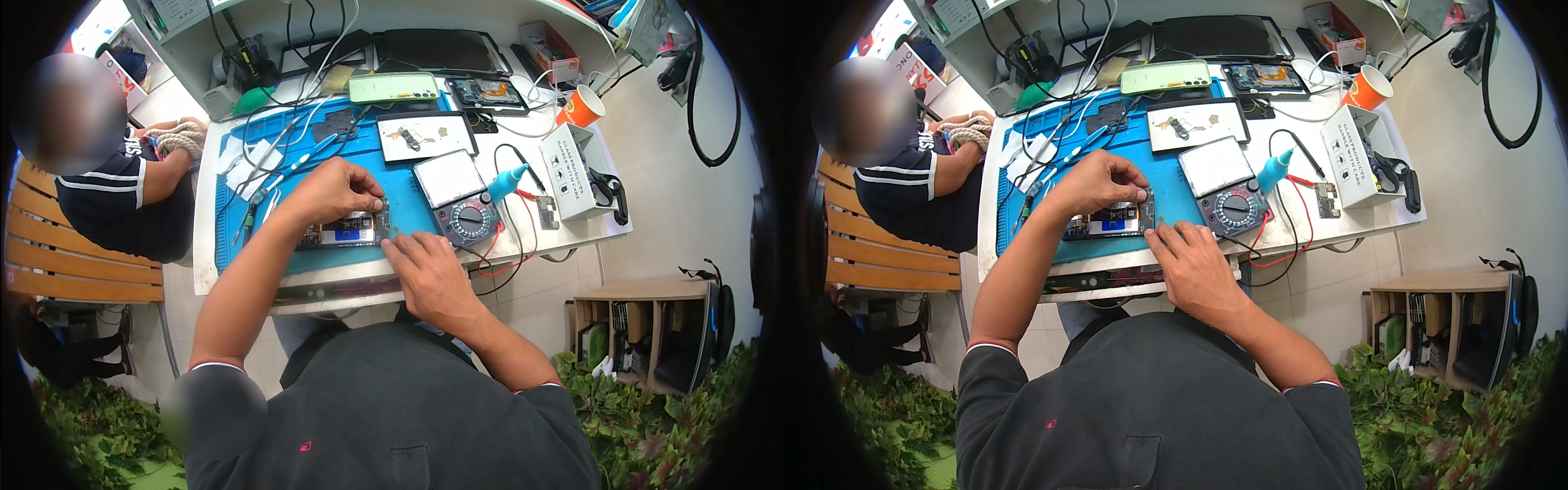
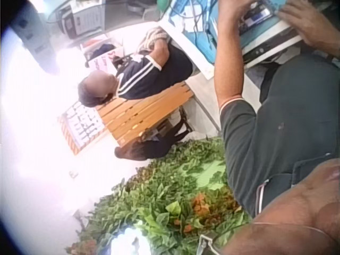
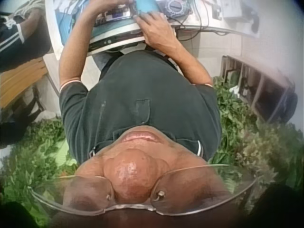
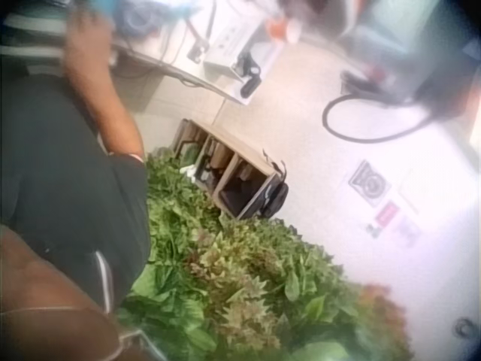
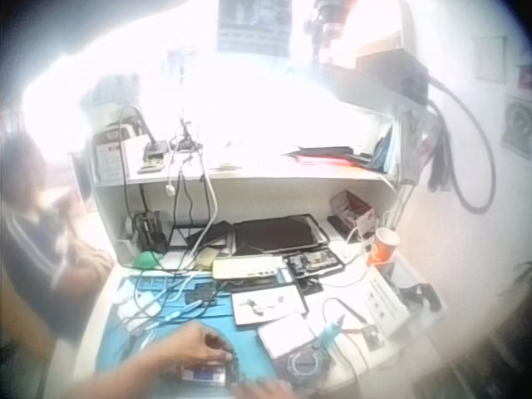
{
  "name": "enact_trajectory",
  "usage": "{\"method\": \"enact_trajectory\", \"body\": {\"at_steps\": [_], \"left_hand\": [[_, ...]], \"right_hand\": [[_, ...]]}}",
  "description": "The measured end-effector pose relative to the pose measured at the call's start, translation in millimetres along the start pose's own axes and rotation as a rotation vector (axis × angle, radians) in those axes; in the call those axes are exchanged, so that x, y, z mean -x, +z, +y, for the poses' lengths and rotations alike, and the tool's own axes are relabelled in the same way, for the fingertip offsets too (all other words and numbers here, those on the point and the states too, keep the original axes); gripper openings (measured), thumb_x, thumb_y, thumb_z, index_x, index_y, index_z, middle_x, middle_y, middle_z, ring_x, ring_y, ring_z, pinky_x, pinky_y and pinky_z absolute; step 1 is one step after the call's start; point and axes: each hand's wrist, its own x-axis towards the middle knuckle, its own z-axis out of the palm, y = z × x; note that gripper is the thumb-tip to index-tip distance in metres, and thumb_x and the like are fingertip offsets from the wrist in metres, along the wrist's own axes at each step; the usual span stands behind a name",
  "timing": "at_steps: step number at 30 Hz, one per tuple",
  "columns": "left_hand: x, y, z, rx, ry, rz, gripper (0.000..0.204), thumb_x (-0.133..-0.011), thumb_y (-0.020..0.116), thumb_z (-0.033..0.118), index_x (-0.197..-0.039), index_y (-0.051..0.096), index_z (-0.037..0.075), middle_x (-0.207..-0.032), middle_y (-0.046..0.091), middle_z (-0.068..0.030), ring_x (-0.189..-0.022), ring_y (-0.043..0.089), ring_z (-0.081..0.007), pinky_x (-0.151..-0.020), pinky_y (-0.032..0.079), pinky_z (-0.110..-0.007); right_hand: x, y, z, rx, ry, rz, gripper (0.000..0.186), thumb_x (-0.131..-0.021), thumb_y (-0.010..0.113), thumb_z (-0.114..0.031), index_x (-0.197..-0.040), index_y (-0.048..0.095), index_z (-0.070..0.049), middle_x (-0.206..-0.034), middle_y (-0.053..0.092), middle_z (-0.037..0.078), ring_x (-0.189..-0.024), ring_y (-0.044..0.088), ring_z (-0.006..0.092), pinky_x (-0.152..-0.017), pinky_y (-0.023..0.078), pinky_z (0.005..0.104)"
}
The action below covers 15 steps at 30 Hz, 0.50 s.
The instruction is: The person works on the internal components of a disassembled mobile phone, using a small tool to press on connectors and cables.
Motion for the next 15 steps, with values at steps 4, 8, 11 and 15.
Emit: {"method": "enact_trajectory", "body": {"at_steps": [4, 8, 11, 15], "left_hand": [[-3, 0, 1, -0.059, -0.027, 0.004, 0.031, -0.092, 0.097, 0.021, -0.117, 0.091, 0.003, -0.101, 0.087, -0.0111, -0.094, 0.08, -0.0203, -0.09, 0.062, -0.036], [-2, -2, -2, -0.093, -0.006, 0.021, 0.032, -0.091, 0.097, 0.021, -0.117, 0.091, 0.003, -0.101, 0.087, -0.0112, -0.092, 0.079, -0.0206, -0.087, 0.062, -0.036], [-1, -3, -2, -0.083, -0.045, 0.016, 0.032, -0.091, 0.098, 0.022, -0.116, 0.091, 0.003, -0.1, 0.087, -0.011, -0.091, 0.079, -0.0204, -0.085, 0.062, -0.037], [-2, -3, -2, -0.074, -0.049, 0.002, 0.03, -0.091, 0.098, 0.022, -0.114, 0.091, 0.003, -0.1, 0.087, -0.0109, -0.09, 0.079, -0.0199, -0.084, 0.062, -0.036]], "right_hand": [[-2, 0, -1, 0.009, 0.012, -0.004, 0.054, -0.095, 0.074, -0.006, -0.147, 0.07, 0.007, -0.142, 0.07, 0.019, -0.128, 0.064, 0.0365, -0.11, 0.051, 0.0501], [-6, 1, -3, -0.019, 0.025, 0.019, 0.051, -0.094, 0.076, -0.004, -0.144, 0.07, 0.007, -0.14, 0.07, 0.02, -0.125, 0.065, 0.0382, -0.105, 0.051, 0.0512], [-9, 0, -5, -0.035, 0.037, -0.004, 0.049, -0.096, 0.076, -0.005, -0.143, 0.07, 0.007, -0.142, 0.068, 0.02, -0.125, 0.065, 0.0382, -0.104, 0.051, 0.0504], [-14, -3, -5, -0.02, 0.026, -0.021, 0.045, -0.098, 0.074, -0.008, -0.14, 0.07, 0.008, -0.144, 0.068, 0.02, -0.125, 0.063, 0.0362, -0.104, 0.05, 0.0482]]}}
